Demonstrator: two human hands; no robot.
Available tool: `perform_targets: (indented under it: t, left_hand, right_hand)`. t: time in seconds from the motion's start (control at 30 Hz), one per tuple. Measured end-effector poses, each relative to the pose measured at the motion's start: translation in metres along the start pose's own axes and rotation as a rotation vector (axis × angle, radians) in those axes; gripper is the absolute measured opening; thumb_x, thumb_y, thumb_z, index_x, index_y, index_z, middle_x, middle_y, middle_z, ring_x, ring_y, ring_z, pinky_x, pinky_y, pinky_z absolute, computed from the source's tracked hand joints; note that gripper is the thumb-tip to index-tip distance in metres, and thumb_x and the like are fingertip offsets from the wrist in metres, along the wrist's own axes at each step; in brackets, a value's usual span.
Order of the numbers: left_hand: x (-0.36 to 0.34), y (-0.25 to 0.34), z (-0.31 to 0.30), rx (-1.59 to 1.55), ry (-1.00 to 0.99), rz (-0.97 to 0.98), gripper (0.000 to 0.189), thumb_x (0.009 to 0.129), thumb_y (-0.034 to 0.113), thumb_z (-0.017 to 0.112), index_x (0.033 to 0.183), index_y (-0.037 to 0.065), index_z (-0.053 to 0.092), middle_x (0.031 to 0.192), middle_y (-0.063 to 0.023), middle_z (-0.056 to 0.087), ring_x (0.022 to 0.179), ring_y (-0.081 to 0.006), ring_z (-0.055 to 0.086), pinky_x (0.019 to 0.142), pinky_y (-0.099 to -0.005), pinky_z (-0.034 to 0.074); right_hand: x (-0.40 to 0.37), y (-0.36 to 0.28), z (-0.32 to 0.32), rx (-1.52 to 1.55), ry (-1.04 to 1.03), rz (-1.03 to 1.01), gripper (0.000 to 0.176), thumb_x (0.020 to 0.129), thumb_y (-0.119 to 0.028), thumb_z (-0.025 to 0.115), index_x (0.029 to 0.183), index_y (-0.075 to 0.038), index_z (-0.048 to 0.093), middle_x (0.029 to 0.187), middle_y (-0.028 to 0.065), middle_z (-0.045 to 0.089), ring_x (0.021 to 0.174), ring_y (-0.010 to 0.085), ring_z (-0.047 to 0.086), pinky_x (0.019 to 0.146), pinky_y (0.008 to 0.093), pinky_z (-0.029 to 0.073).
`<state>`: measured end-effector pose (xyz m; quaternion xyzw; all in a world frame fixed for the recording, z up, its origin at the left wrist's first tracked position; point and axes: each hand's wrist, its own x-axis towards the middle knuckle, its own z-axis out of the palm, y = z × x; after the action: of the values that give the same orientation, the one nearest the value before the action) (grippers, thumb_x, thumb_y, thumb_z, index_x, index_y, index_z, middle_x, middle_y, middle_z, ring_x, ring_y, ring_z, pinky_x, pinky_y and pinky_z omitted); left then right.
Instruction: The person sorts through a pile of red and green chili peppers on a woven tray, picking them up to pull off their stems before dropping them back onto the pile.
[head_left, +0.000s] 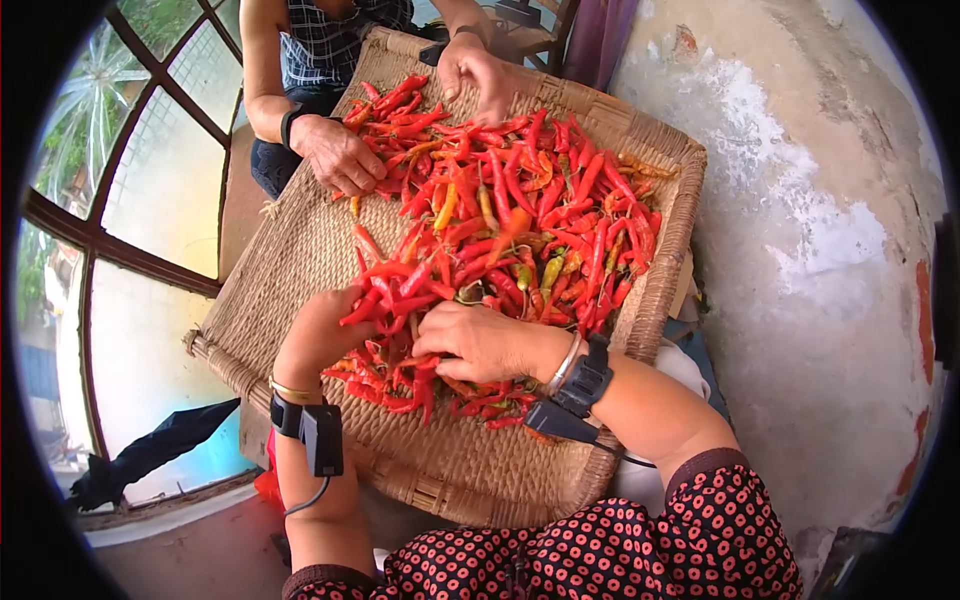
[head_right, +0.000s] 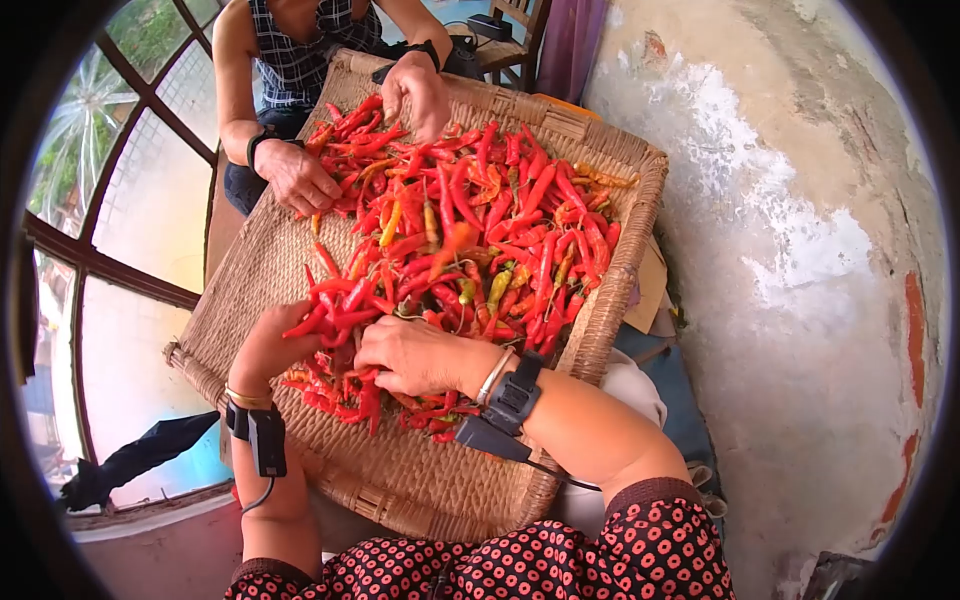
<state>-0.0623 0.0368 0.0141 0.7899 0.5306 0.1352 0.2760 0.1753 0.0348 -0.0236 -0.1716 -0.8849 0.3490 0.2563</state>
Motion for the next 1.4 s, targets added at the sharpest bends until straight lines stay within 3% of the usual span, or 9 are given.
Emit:
perform_targets:
  t: [0.23, 0.53, 0.67, 0.73, 0.77, 0.8, 0.93, 1.17, 1.4]
  left_hand:
    - [-0.009, 0.017, -0.031, -0.507, -0.035, -0.383, 0.024, 0.082, 0.006, 0.058, 0.103, -0.006, 0.057, 0.061, -0.0047, 0.059, 0.052, -0.011, 0.059, 0.047, -0.0226, 0.045]
    - [-0.022, 0.013, -0.059, -0.786, 0.041, -0.237, 0.03, 0.089, 0.014, 0.051, 0.115, -0.002, 0.052, 0.071, -0.0038, 0.059, 0.05, -0.0088, 0.056, 0.044, -0.0157, 0.039]
    - [0.001, -0.005, -0.042, -0.842, 0.235, -0.24, 0.038, 0.089, 0.016, 0.051, 0.123, 0.0, 0.046, 0.09, -0.0091, 0.06, 0.061, -0.0109, 0.059, 0.054, -0.0175, 0.043]
    - [0.018, 0.003, -0.027, -0.888, 0.697, -0.267, 0.049, 0.089, 0.014, 0.051, 0.134, 0.005, 0.033, 0.116, -0.015, 0.049, 0.073, -0.0117, 0.057, 0.062, -0.0219, 0.047]
    - [0.021, -0.009, -0.021, -0.653, 0.618, -0.29, 0.062, 0.088, 0.012, 0.053, 0.14, 0.008, 0.02, 0.131, -0.0166, 0.035, 0.076, -0.012, 0.057, 0.061, -0.0227, 0.046]
    - [0.02, -0.016, -0.011, -0.392, 0.583, -0.254, 0.056, 0.086, 0.01, 0.055, 0.136, 0.005, 0.03, 0.119, -0.0149, 0.048, 0.075, -0.0099, 0.056, 0.062, -0.0214, 0.046]
    - [0.01, 0.036, 0.003, -0.656, 0.039, -0.137, 0.031, 0.085, 0.001, 0.053, 0.115, 0.002, 0.054, 0.088, -0.0016, 0.06, 0.071, -0.0063, 0.054, 0.062, -0.0201, 0.046]
    - [0.008, 0.06, 0.004, -0.832, -0.423, 0.003, 0.062, 0.074, -0.003, 0.052, 0.133, 0.005, 0.035, 0.115, -0.0039, 0.052, 0.107, -0.0127, 0.047, 0.089, -0.0275, 0.041]
    - [0.009, 0.045, 0.019, -0.9, -0.42, -0.055, 0.032, 0.089, 0.012, 0.048, 0.12, 0.005, 0.05, 0.076, 0.0025, 0.055, 0.059, -0.0044, 0.05, 0.054, -0.0215, 0.044]
  right_hand:
    - [-0.004, -0.024, -0.01, 0.026, -0.152, 0.013, 0.021, 0.072, -0.012, 0.061, 0.092, -0.004, 0.06, 0.083, 0.0109, 0.058, 0.084, 0.0292, 0.054, 0.077, 0.0396, 0.043]
    - [0.001, -0.029, -0.011, 0.257, -0.145, 0.035, 0.021, 0.073, -0.009, 0.056, 0.093, -0.002, 0.06, 0.083, 0.0139, 0.058, 0.082, 0.031, 0.056, 0.076, 0.0387, 0.045]
    - [-0.001, -0.027, -0.002, 0.305, -0.127, -0.028, 0.021, 0.074, -0.01, 0.056, 0.093, -0.002, 0.06, 0.081, 0.0141, 0.058, 0.08, 0.0309, 0.056, 0.074, 0.038, 0.045]
    - [-0.001, -0.028, -0.002, 0.316, -0.135, -0.015, 0.021, 0.073, -0.009, 0.056, 0.092, -0.002, 0.06, 0.081, 0.0141, 0.058, 0.079, 0.0306, 0.057, 0.073, 0.0381, 0.045]
    - [0.0, -0.028, -0.003, 0.312, -0.125, -0.004, 0.02, 0.073, -0.008, 0.056, 0.093, -0.002, 0.06, 0.081, 0.0139, 0.058, 0.08, 0.0302, 0.057, 0.073, 0.0376, 0.045]
    - [0.001, -0.029, -0.006, 0.305, -0.125, -0.009, 0.02, 0.073, -0.008, 0.056, 0.093, -0.002, 0.06, 0.081, 0.0139, 0.058, 0.08, 0.0302, 0.057, 0.073, 0.0376, 0.045]
    - [0.003, -0.036, -0.021, 0.396, -0.008, 0.095, 0.021, 0.077, -0.005, 0.055, 0.097, -0.002, 0.06, 0.085, 0.0111, 0.059, 0.085, 0.023, 0.058, 0.078, 0.0319, 0.045]
    - [0.0, -0.034, -0.032, 1.19, 0.227, 0.136, 0.023, 0.086, -0.01, 0.049, 0.104, 0.002, 0.058, 0.107, 0.0088, 0.057, 0.105, 0.0174, 0.05, 0.096, 0.0312, 0.035]
    - [0.001, -0.03, -0.03, 1.226, 0.374, 0.191, 0.025, 0.082, -0.008, 0.054, 0.107, -0.003, 0.056, 0.11, 0.0122, 0.056, 0.111, 0.0236, 0.049, 0.1, 0.0375, 0.034]
